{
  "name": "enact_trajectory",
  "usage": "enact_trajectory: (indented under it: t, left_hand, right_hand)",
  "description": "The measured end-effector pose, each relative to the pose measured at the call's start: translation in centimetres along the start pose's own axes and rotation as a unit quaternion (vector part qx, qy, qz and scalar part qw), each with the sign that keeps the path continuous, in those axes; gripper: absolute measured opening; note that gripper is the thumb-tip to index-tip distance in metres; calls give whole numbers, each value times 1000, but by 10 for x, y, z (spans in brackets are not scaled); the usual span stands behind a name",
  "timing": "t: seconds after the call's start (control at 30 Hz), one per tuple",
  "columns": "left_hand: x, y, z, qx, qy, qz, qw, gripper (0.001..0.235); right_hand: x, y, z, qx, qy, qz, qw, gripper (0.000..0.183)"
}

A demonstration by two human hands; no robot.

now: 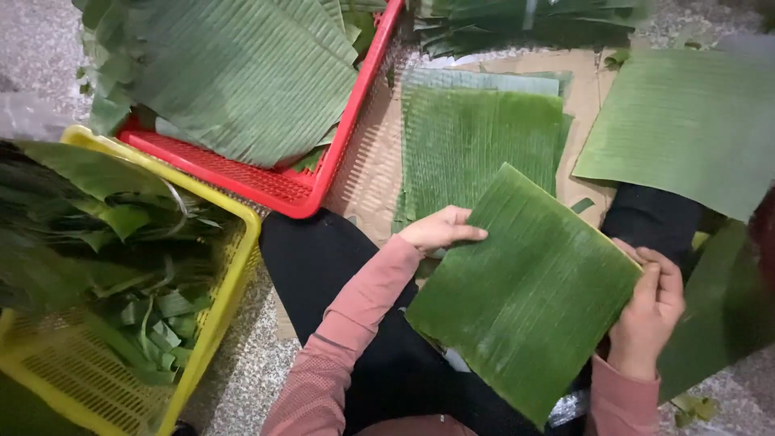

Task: Sorting and stacking banana leaves from baskets onto a central pile on the floor.

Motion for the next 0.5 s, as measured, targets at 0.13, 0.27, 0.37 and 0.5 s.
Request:
enact_trajectory:
  t: [0.13, 0.27, 0.37, 0.5]
  left_hand:
    - [15, 4, -18, 49, 84, 51, 994, 19]
    - [72, 46, -28, 228, 51, 54, 971, 70]
    - [80, 58, -82, 365, -17, 49, 930, 105]
    - [42, 41, -168, 428, 52, 151, 890, 44]
  right_hand:
    - [64, 13, -4, 6, -90, 80, 993, 54]
    - [123, 39, 2, -15, -46, 217, 975, 40]
    - [105, 20, 30, -61, 11, 174, 983, 38]
    - [136, -36, 60, -68, 65, 123, 988, 32]
Point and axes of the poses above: each hand's wrist, its own y-axis away from the middle knuckle, its own z-axis out of the palm, x = y × z, the point moved 10 cm from there along -y, towards the middle knuckle, and after that the axes turned 10 degrees about -z, right-handed, at the moved point
